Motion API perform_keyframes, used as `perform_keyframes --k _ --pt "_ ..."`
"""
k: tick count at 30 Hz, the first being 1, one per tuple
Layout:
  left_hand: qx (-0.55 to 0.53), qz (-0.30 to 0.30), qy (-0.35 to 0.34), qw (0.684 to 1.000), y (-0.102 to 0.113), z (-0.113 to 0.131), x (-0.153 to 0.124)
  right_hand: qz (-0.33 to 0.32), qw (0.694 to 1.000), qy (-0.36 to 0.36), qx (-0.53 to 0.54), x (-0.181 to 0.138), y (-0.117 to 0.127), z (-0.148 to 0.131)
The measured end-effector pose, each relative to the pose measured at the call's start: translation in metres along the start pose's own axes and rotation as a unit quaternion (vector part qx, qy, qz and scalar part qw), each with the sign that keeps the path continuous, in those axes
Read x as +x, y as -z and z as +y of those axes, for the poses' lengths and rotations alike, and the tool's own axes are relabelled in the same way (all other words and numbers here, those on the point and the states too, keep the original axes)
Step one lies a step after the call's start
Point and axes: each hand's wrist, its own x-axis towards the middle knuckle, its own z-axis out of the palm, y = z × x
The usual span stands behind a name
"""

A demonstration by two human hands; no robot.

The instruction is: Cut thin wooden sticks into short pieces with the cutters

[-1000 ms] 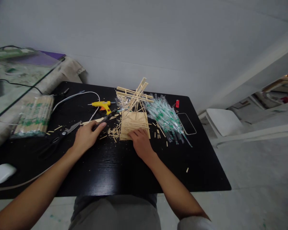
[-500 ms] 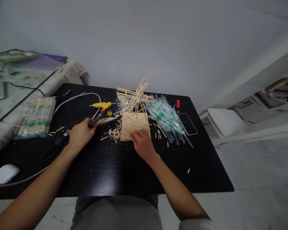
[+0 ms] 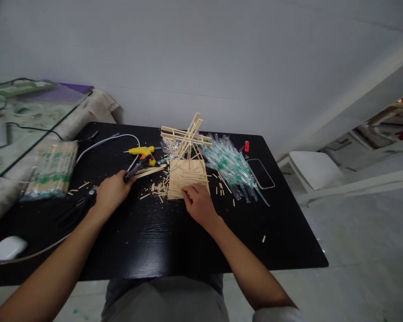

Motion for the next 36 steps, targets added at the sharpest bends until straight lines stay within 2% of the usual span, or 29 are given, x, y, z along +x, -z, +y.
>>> perform_keyframes --k 16,25,36 --pt "0.003 -0.021 -0.002 1.0 0.003 0.0 0.0 -0.001 1.0 -0.013 0.007 -0.001 -0.001 0.0" --pt "-0.009 0.007 0.004 1.0 0.007 0.0 -0.002 -0.001 1.0 -0.01 0.008 -0.001 0.0 0.0" --pt "-0.004 -0.014 0.034 0.999 0.01 -0.007 0.003 0.0 1.0 -0.009 0.003 0.0 0.001 -0.002"
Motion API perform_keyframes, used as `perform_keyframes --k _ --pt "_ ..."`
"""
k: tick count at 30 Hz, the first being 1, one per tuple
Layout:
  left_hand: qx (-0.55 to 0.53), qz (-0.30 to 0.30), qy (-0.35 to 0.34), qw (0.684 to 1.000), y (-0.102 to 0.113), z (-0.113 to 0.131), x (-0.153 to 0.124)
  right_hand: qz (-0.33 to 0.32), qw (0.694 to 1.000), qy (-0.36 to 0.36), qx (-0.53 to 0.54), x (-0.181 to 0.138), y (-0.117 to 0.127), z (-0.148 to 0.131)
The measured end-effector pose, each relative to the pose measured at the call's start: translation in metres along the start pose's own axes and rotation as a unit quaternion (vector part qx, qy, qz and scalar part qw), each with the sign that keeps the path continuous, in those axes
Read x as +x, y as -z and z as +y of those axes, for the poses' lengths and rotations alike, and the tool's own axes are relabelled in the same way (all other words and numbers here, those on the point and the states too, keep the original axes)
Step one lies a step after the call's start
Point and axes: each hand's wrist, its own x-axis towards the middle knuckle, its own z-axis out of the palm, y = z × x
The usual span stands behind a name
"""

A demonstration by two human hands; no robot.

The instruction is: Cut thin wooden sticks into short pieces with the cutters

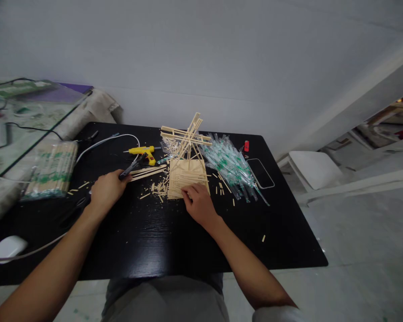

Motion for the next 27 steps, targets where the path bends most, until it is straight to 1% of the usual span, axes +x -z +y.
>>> perform_keyframes --k 6,17,27 --pt "-0.006 -0.016 -0.002 1.0 0.0037 -0.0006 -0.0014 -0.01 1.0 -0.012 0.006 -0.0003 0.0001 0.0003" --pt "-0.032 -0.029 0.0 0.999 0.0038 -0.0015 0.0009 -0.005 1.0 -0.005 0.006 -0.0003 0.0005 0.0002" --pt "-0.016 -0.054 -0.001 0.998 0.0034 -0.0049 0.0041 -0.003 1.0 -0.013 0.015 -0.0007 0.0002 0.0003"
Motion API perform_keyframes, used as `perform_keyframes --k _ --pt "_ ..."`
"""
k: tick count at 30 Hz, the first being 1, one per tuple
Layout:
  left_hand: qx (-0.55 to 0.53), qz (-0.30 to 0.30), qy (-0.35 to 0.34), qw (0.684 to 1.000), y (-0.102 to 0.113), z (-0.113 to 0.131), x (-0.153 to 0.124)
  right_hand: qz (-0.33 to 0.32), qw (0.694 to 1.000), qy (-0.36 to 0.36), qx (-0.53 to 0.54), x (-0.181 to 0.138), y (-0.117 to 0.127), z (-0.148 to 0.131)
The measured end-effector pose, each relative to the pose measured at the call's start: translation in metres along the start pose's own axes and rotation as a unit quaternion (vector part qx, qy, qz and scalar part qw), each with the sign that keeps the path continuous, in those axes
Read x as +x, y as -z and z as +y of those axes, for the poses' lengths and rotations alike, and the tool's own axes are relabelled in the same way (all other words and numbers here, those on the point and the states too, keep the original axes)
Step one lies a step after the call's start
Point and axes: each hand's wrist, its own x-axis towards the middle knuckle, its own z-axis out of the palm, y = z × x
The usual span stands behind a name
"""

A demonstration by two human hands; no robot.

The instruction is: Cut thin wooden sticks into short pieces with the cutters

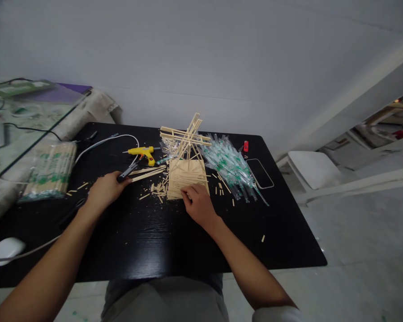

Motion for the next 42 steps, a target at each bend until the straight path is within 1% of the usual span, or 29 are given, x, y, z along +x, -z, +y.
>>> perform_keyframes --k 9,14,23,28,33,36,38,40,42 --pt "0.039 0.002 -0.023 0.999 -0.002 -0.002 0.0 -0.002 1.0 -0.002 -0.002 0.0 0.0 0.0" --pt "0.071 0.015 -0.048 0.996 -0.001 0.0 -0.003 0.0 1.0 0.003 -0.007 0.0 0.0 0.0" --pt "0.073 0.036 -0.094 0.992 0.0 0.003 -0.007 0.009 1.0 -0.001 -0.004 0.0 -0.001 0.002" --pt "0.077 0.039 -0.137 0.987 0.0 0.0 -0.005 0.007 1.0 -0.003 0.0 0.0 0.0 0.0" --pt "0.017 0.049 -0.217 0.975 0.001 -0.006 -0.002 0.011 0.999 -0.021 0.023 0.0 0.0 -0.001" --pt "-0.057 0.025 -0.269 0.961 0.001 -0.006 -0.004 0.025 0.996 -0.052 0.068 0.001 0.002 -0.003" --pt "-0.114 0.009 -0.309 0.944 -0.001 -0.003 -0.007 0.014 0.987 -0.089 0.136 0.001 0.002 -0.005" --pt "-0.151 0.002 -0.348 0.925 -0.005 0.002 -0.012 -0.02 0.96 -0.141 0.242 0.002 0.002 -0.008" --pt "-0.149 -0.017 -0.376 0.914 -0.01 0.008 -0.019 -0.045 0.913 -0.199 0.353 0.004 0.002 -0.011"
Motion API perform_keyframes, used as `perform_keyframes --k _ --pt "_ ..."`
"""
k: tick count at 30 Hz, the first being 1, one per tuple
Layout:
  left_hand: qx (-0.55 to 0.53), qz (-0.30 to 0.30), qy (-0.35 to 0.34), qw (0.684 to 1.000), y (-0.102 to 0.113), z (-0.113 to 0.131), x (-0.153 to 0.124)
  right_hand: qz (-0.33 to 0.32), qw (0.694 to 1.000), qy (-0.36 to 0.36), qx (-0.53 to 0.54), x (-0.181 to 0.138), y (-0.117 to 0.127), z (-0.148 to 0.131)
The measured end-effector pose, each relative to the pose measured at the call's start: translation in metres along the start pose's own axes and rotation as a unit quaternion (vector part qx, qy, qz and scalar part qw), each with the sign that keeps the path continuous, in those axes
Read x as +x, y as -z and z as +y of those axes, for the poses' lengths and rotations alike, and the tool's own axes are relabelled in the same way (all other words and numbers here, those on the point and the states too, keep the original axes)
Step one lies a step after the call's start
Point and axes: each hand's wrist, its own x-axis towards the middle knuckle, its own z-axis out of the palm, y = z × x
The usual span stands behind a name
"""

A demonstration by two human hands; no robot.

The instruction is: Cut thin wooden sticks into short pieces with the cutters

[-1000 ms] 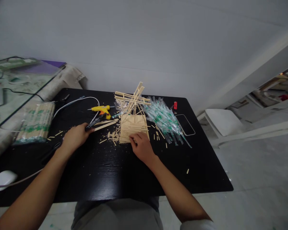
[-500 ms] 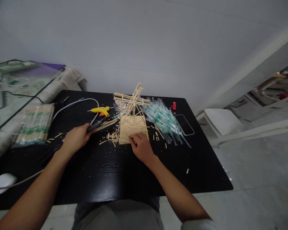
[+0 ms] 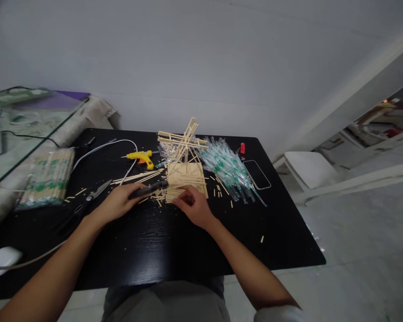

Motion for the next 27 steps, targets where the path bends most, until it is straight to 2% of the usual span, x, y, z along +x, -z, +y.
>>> perform_keyframes --k 3,7,11,15,18,21,24,27 --pt "0.009 -0.006 -0.04 0.999 -0.01 0.009 -0.002 0.002 0.992 -0.057 0.116 0.003 -0.001 -0.001" --pt "0.013 0.022 -0.059 0.998 -0.017 0.009 -0.003 0.028 0.978 -0.089 0.187 0.008 0.003 -0.001" --pt "-0.016 0.1 -0.018 0.995 -0.016 0.002 -0.002 0.067 0.957 -0.121 0.254 0.009 0.008 -0.001" --pt "-0.093 0.169 0.038 0.981 -0.015 0.003 0.0 0.064 0.944 -0.137 0.294 0.009 0.01 -0.004" --pt "-0.164 0.235 0.095 0.953 -0.015 0.009 0.002 0.014 0.941 -0.148 0.304 0.008 0.011 -0.005" --pt "-0.227 0.277 0.158 0.92 -0.016 0.011 0.003 -0.089 0.938 -0.159 0.294 0.005 0.011 -0.006" --pt "-0.271 0.267 0.185 0.906 -0.016 0.013 0.003 -0.206 0.923 -0.168 0.278 0.0 0.007 -0.009" --pt "-0.293 0.23 0.163 0.914 -0.022 0.018 0.002 -0.254 0.913 -0.186 0.259 -0.004 0.0 -0.011"
